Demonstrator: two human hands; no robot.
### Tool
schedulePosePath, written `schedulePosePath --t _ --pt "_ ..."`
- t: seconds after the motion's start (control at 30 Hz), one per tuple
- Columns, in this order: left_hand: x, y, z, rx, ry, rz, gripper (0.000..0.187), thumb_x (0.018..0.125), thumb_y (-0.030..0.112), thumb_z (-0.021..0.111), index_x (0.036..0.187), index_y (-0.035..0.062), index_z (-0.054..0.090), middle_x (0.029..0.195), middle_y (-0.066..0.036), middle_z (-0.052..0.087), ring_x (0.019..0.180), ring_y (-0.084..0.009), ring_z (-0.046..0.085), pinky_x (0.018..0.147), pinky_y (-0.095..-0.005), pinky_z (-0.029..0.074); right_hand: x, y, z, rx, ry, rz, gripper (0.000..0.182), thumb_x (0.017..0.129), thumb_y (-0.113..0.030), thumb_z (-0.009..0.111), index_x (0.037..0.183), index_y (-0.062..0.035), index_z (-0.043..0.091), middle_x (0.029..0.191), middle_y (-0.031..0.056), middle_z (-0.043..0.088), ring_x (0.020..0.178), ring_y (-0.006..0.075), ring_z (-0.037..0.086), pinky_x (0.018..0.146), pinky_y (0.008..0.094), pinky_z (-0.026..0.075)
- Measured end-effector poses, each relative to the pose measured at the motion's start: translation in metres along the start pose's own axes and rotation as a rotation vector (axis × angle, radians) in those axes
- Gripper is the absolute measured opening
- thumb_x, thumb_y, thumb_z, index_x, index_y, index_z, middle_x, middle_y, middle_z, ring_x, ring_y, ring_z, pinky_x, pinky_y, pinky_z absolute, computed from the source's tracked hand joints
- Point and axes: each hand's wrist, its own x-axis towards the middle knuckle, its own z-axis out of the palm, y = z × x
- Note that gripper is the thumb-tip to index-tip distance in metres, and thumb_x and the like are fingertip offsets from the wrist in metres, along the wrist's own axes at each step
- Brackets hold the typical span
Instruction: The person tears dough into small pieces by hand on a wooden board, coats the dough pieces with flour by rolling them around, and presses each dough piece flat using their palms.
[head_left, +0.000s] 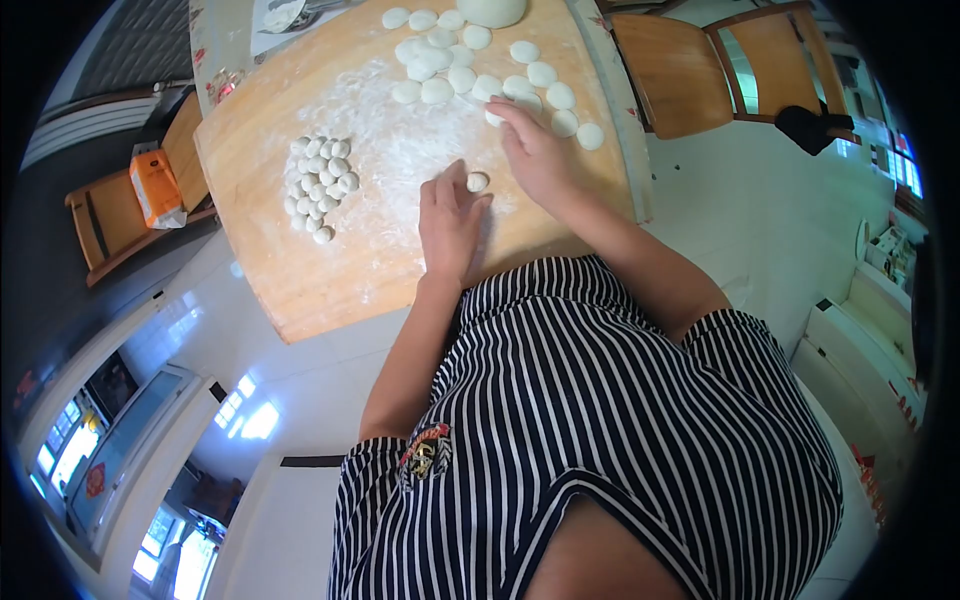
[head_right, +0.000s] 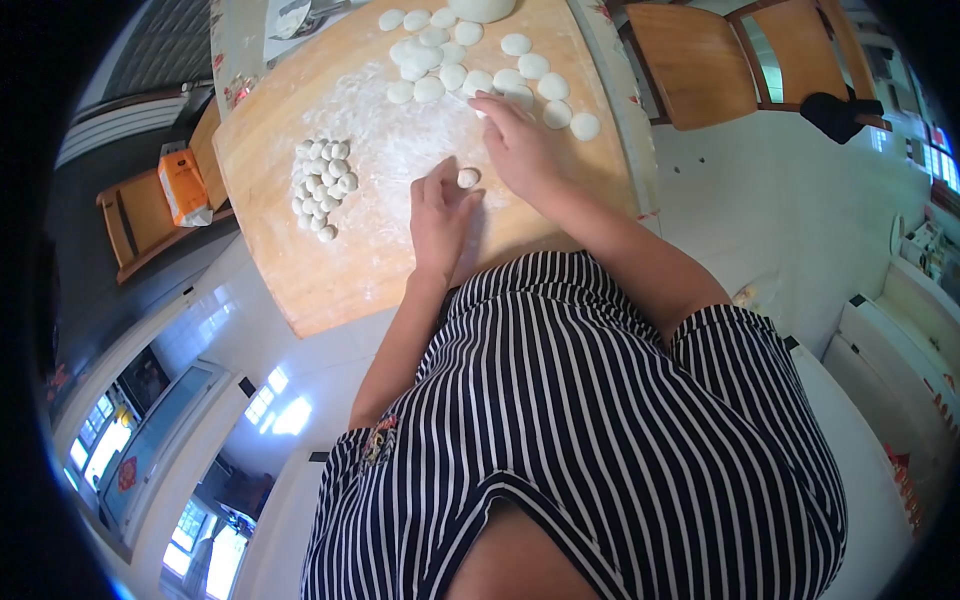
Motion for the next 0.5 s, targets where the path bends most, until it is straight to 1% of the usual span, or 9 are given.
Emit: schedulePosePath --t 0.03,0.1,0.13,0.17,0.23,0.27,0.33,0.47,0.5 --pt "-0.003 -0.001 -0.007 0.01 -0.014 -0.095 0.04 0.09 0.01 0.075 0.129 0.0094 0.067 0.11 -0.015 0.063 0.094 -0.0306 0.064 0.087 -0.0422 0.054 0.003 -0.007 0.009 0.003 -0.003 0.0 0.037 0.105 -0.006 0.053 0.141 -0.0074 0.061 0.152 0.0171 0.056 0.142 0.0299 0.053 0.115 0.0386 0.044" --pt "-0.012 -0.008 -0.021 0.023 -0.029 -0.197 0.037 0.092 0.009 0.072 0.129 0.0097 0.068 0.111 -0.014 0.062 0.094 -0.0295 0.064 0.088 -0.0412 0.054 0.006 -0.019 0.033 -0.46 -0.121 -0.033 0.049 0.11 -0.029 0.05 0.155 -0.0121 0.048 0.167 0.0165 0.037 0.155 0.0329 0.033 0.125 0.0447 0.029" --pt "-0.017 -0.019 -0.028 0.005 -0.014 -0.24 0.037 0.092 0.009 0.072 0.129 0.0087 0.069 0.106 -0.013 0.061 0.091 -0.0264 0.063 0.087 -0.0388 0.054 0.008 -0.017 0.046 -0.63 -0.178 -0.137 0.061 0.109 -0.047 0.045 0.164 -0.0215 0.036 0.173 0.0137 0.023 0.16 0.0367 0.017 0.129 0.0537 0.014" --pt "-0.024 -0.029 -0.035 -0.013 0.003 -0.283 0.036 0.092 0.009 0.073 0.129 0.0076 0.07 0.102 -0.012 0.061 0.089 -0.0232 0.061 0.086 -0.0364 0.054 0.006 -0.014 0.054 -0.625 -0.187 -0.138 0.061 0.109 -0.047 0.045 0.164 -0.0215 0.036 0.173 0.0137 0.023 0.16 0.0367 0.017 0.129 0.0537 0.014" --pt "-0.036 -0.048 -0.047 0.019 0.03 -0.29 0.031 0.093 0.009 0.071 0.124 0.007 0.071 0.102 -0.011 0.062 0.086 -0.0227 0.062 0.084 -0.0356 0.054 0.003 -0.02 0.064 -0.817 -0.298 -0.361 0.061 0.108 -0.051 0.045 0.164 -0.0283 0.036 0.172 0.0122 0.024 0.159 0.0384 0.016 0.127 0.0615 0.011" --pt "-0.042 -0.058 -0.051 0.071 0.074 -0.324 0.029 0.093 0.009 0.071 0.122 0.0064 0.071 0.102 -0.011 0.063 0.085 -0.0226 0.063 0.083 -0.0356 0.054 -0.002 -0.009 0.07 -0.83 -0.341 -0.359 0.061 0.105 -0.052 0.051 0.161 -0.0322 0.04 0.171 0.0109 0.028 0.159 0.0388 0.016 0.125 0.066 0.012" --pt "-0.044 -0.063 -0.06 0.129 0.127 -0.414 0.019 0.095 0.013 0.072 0.112 0.0035 0.07 0.101 -0.011 0.065 0.082 -0.022 0.064 0.08 -0.0356 0.054 -0.003 -0.005 0.071 -0.835 -0.351 -0.363 0.063 0.103 -0.053 0.054 0.16 -0.0314 0.042 0.17 0.0106 0.03 0.159 0.0389 0.016 0.125 0.0657 0.013" --pt "-0.031 -0.066 -0.07 0.062 0.104 -0.497 0.02 0.097 0.016 0.073 0.11 0.0025 0.069 0.102 -0.012 0.064 0.081 -0.022 0.062 0.078 -0.0366 0.054 -0.001 -0.005 0.072 -0.81 -0.336 -0.376 0.065 0.098 -0.053 0.061 0.158 -0.0295 0.047 0.168 0.0096 0.034 0.158 0.0394 0.018 0.125 0.0654 0.015" --pt "-0.024 -0.066 -0.072 0.071 0.175 -0.466 0.021 0.097 0.016 0.073 0.112 0.0026 0.068 0.105 -0.012 0.063 0.079 -0.0216 0.061 0.077 -0.0364 0.053 0.0 -0.006 0.072 -0.815 -0.348 -0.377 0.065 0.098 -0.053 0.061 0.158 -0.0295 0.047 0.168 0.0096 0.034 0.158 0.0394 0.018 0.125 0.0654 0.015"
